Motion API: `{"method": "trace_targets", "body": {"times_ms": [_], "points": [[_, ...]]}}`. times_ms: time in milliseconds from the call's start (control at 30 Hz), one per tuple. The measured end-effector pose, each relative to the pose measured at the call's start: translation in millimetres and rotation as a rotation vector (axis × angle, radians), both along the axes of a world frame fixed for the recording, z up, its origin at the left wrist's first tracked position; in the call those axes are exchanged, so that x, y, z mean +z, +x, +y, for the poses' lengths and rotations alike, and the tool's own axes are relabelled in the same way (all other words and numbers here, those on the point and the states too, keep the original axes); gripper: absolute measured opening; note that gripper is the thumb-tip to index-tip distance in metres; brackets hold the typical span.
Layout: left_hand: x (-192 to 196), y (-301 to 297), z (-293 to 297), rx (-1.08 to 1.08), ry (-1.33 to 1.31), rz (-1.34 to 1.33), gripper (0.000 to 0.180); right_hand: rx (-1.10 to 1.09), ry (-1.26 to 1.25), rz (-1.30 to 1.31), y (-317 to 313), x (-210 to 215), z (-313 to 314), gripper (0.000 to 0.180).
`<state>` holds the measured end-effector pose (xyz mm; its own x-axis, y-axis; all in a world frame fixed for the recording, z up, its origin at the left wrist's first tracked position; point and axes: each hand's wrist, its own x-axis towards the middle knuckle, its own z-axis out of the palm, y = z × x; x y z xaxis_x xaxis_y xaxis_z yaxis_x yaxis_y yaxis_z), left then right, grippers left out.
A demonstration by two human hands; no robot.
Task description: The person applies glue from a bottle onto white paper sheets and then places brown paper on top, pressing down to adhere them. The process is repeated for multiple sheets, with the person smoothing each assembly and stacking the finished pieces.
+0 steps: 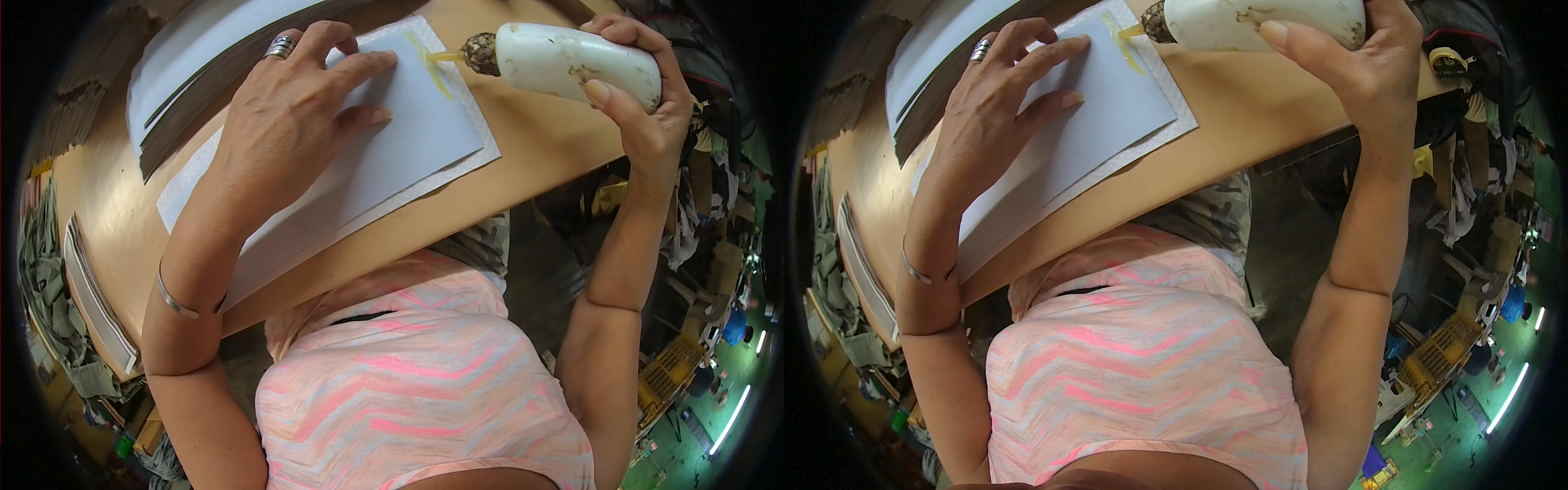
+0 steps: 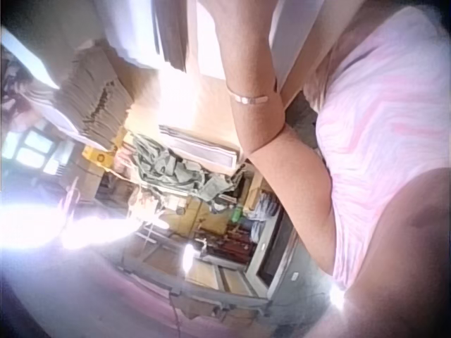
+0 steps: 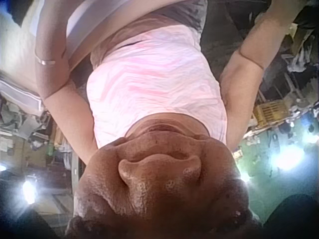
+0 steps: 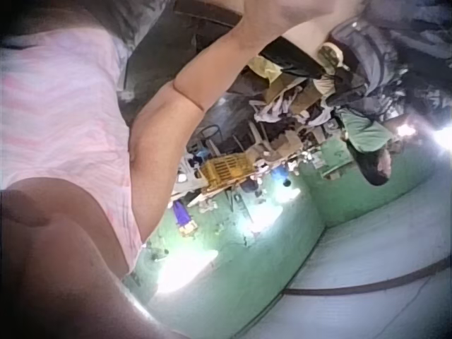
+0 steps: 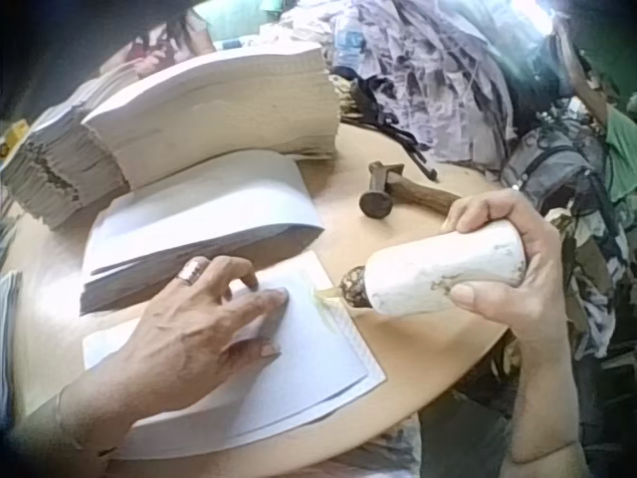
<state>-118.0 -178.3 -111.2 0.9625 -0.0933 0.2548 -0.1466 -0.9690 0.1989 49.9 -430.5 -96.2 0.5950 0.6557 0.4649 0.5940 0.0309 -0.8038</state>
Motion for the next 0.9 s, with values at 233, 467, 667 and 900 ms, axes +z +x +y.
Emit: {"method": "trace_targets", "body": {"times_ms": [233, 467, 667, 900], "points": [[-2.0, -0.8, 2.6, -0.029, 0.036, -0.068, 0.033, -0.028, -0.085, 0.094, -4.6, 3.3, -4.0, 0.044], [2.2, -1.1, 1.4, 0.018, 0.015, 0.056, 0.039, 0.028, -0.048, 0.017, -3.4, 1.4, -22.7, 0.043], [2.3, -1.1, 1.0, 0.031, 0.004, 0.068, 0.039, -0.011, -0.049, -0.013, -19.5, 2.9, -34.0, 0.044], [0.5, 0.7, 4.3, 0.025, -0.005, 0.057, 0.041, -0.053, -0.018, -0.003, -25.5, 4.2, -31.0, 0.044]]}}
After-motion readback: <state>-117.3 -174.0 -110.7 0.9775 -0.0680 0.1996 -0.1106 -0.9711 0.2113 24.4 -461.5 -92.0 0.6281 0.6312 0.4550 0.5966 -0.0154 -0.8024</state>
